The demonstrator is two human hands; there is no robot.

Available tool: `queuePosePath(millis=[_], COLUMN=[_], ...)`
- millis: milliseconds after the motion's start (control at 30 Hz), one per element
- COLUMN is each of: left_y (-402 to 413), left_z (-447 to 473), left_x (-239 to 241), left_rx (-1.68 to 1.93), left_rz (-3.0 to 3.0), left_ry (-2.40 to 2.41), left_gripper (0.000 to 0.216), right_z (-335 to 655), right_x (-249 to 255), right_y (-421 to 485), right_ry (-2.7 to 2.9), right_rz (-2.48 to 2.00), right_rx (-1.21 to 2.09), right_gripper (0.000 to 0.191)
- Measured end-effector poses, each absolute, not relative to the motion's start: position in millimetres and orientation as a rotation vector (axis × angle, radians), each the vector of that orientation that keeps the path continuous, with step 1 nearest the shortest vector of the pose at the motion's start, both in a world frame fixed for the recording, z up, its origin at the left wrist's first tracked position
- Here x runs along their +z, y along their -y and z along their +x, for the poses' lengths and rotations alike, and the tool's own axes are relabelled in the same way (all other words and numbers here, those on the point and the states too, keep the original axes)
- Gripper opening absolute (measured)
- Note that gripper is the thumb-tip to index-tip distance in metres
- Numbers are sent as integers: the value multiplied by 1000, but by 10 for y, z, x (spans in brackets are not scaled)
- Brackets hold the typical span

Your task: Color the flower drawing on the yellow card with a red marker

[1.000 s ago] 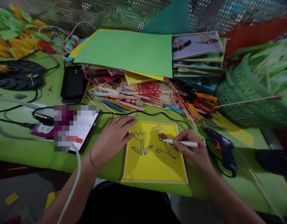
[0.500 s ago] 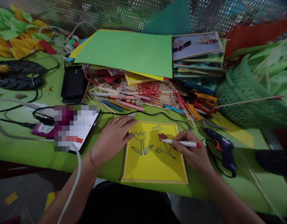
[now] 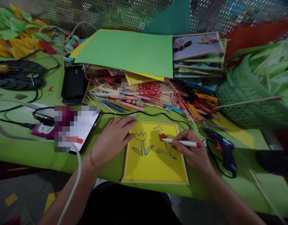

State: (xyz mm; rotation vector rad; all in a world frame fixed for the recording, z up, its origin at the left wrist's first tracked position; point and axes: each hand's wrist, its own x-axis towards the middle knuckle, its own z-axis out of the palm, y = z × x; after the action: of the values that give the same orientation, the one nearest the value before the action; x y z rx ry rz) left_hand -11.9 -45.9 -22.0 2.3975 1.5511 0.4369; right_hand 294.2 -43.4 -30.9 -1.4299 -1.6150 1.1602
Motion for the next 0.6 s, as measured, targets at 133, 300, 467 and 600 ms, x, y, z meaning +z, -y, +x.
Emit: queuePosePath(millis=[133,300,467,600], left_y=[458,458,456,456], left_z=[-118,-117,-116,-119], left_x=[-218,-219,-214,-222], left_rx=[431,433,413,422], left_rz=[2398,2398,2408,2410], left_ry=[-1550,-1552,-1558,-1556], left_gripper=[41,40,41,41], right_z=[2921,2940,2986,2979], right_x=[-281,-297,-341,-317], right_y=[424,427,429,420], right_ry=[1641,1642,1631,1577], right_rz=[-1447,-1435,-1451,-1425], right_rx=[1103,1109,1107,1133], right_gripper=[22,20,18,18])
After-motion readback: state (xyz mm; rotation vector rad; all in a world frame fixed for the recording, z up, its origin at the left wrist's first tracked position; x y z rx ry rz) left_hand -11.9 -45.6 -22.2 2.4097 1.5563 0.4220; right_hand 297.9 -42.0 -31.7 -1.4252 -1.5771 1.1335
